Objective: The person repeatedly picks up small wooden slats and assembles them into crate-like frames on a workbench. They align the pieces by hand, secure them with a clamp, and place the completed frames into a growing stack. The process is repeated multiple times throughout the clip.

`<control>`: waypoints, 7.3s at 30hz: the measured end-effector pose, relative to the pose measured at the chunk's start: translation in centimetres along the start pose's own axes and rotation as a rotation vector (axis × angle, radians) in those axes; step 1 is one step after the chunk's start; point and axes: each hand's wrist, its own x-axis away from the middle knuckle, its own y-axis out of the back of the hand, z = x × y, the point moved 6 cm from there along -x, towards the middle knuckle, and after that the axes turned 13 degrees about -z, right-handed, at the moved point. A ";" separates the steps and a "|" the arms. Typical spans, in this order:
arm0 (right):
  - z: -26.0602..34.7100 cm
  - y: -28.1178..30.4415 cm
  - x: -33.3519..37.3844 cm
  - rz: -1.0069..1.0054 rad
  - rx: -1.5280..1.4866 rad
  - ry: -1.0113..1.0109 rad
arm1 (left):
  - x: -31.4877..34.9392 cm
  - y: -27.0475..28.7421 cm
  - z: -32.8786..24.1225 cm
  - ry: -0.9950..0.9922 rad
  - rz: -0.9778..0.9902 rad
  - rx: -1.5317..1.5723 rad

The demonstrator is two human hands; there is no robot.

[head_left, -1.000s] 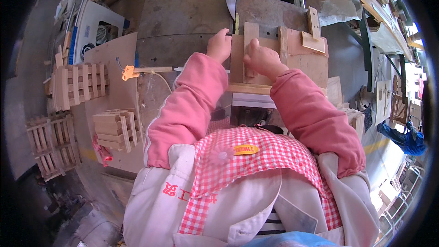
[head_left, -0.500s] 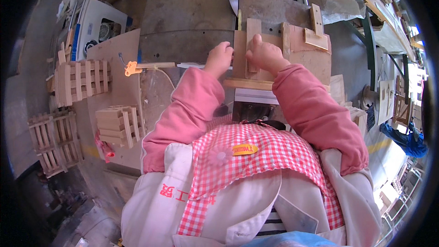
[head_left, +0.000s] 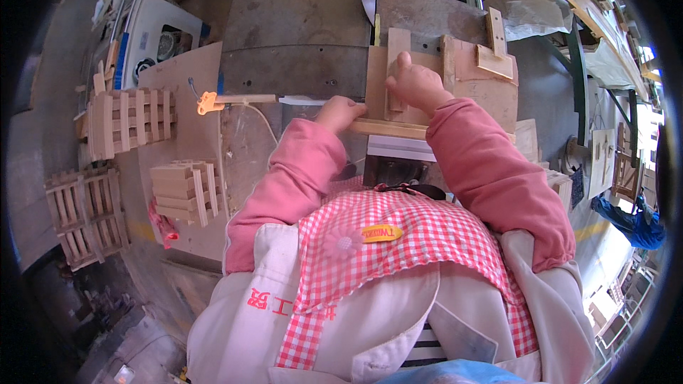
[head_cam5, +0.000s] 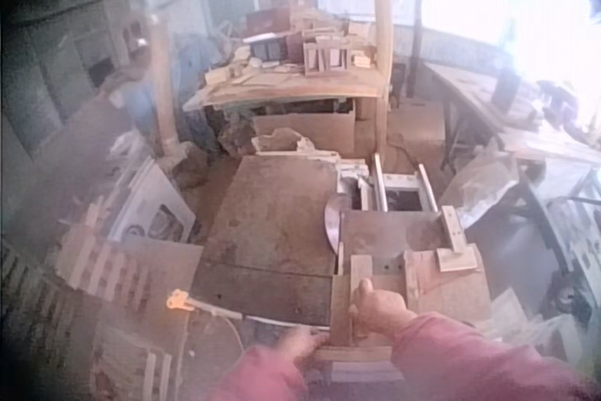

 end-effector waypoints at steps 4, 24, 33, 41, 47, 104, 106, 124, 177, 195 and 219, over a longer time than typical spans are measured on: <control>0.0 0.2 0.0 0.014 -0.016 -0.017 | -1.5 -1.5 1.0 0.038 0.134 -0.015; -0.3 0.2 -1.4 -0.048 -0.020 -0.005 | 10.6 -5.6 -9.9 -1.118 -0.238 -0.344; -0.6 0.5 -3.1 -0.107 -0.017 0.010 | 9.1 -5.2 -10.5 -1.151 -0.274 -0.343; -0.7 0.8 -4.4 -0.098 -0.001 0.017 | 8.0 -4.7 -11.2 -1.163 -0.286 -0.345; -1.0 1.1 -5.5 -0.061 0.015 -0.003 | 7.0 -4.5 -11.7 -1.141 -0.280 -0.382; -3.4 4.0 -19.3 -0.071 0.017 -0.046 | -4.8 -1.3 -17.7 -1.154 -0.368 -0.379; -3.3 4.2 -19.5 -0.078 0.019 -0.041 | -5.1 -1.2 -17.8 -1.155 -0.370 -0.404; -3.2 3.4 -17.6 -0.008 0.038 -0.088 | -3.0 -1.7 -17.3 -1.106 -0.348 -0.331; -5.0 -1.8 -0.4 -0.130 -0.192 0.204 | 1.9 -1.6 -3.5 -0.050 -0.412 -0.021; -5.1 -2.8 -0.2 -0.237 -0.389 0.349 | 3.6 -0.8 -4.0 -0.168 -0.542 -0.059; -2.5 -2.6 6.7 -0.309 -0.199 0.523 | 5.3 -0.3 -3.3 -0.169 -0.400 -0.032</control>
